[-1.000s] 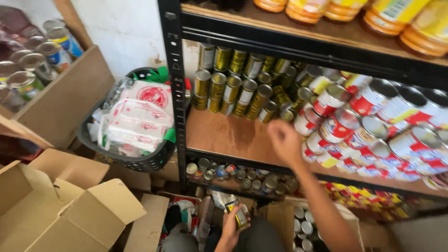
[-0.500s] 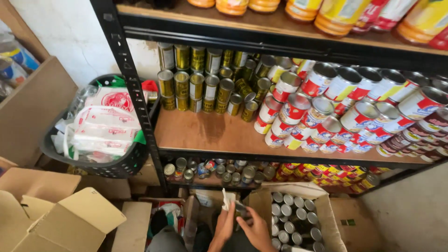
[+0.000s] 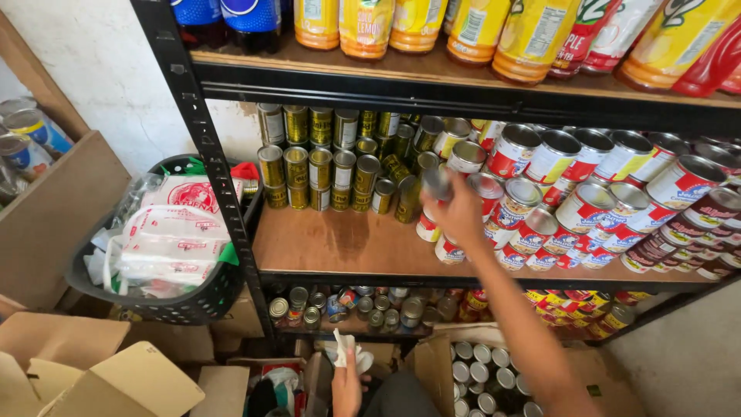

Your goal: Wipe down and shelf canned goods in a storage area

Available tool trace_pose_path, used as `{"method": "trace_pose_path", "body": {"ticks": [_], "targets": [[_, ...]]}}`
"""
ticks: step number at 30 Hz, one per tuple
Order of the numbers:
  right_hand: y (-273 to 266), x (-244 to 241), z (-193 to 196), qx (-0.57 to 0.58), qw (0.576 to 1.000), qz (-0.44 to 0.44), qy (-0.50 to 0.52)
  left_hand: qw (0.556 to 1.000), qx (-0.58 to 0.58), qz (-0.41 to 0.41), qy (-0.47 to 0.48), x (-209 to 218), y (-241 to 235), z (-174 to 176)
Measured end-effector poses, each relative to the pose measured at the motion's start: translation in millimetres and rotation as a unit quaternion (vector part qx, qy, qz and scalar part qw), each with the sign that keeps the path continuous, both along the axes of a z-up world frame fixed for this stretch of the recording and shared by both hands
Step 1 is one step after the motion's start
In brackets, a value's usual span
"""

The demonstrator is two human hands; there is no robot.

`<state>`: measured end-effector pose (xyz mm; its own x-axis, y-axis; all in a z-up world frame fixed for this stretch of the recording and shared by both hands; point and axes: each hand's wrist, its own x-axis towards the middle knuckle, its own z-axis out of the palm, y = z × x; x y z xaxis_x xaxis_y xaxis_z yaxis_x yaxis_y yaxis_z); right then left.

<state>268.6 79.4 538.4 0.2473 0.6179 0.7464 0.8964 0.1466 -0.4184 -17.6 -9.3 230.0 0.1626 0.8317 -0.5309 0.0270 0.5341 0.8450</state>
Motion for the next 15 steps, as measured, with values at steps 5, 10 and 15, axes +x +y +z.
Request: {"method": "trace_pose_path", "body": {"ticks": [5,10,15], "targets": [[58,50,74,-0.042,0.996,-0.073,-0.033,0.999,-0.018,0.004,-0.031,10,6,-31],[100,74,76,-0.098,0.987,-0.078,-0.102,0.999,-0.047,0.004,-0.024,15,7,-24],[139,108,71,-0.141,0.972,-0.086,-0.166,0.998,-0.056,-0.003,-0.023,15,9,-22]]}}
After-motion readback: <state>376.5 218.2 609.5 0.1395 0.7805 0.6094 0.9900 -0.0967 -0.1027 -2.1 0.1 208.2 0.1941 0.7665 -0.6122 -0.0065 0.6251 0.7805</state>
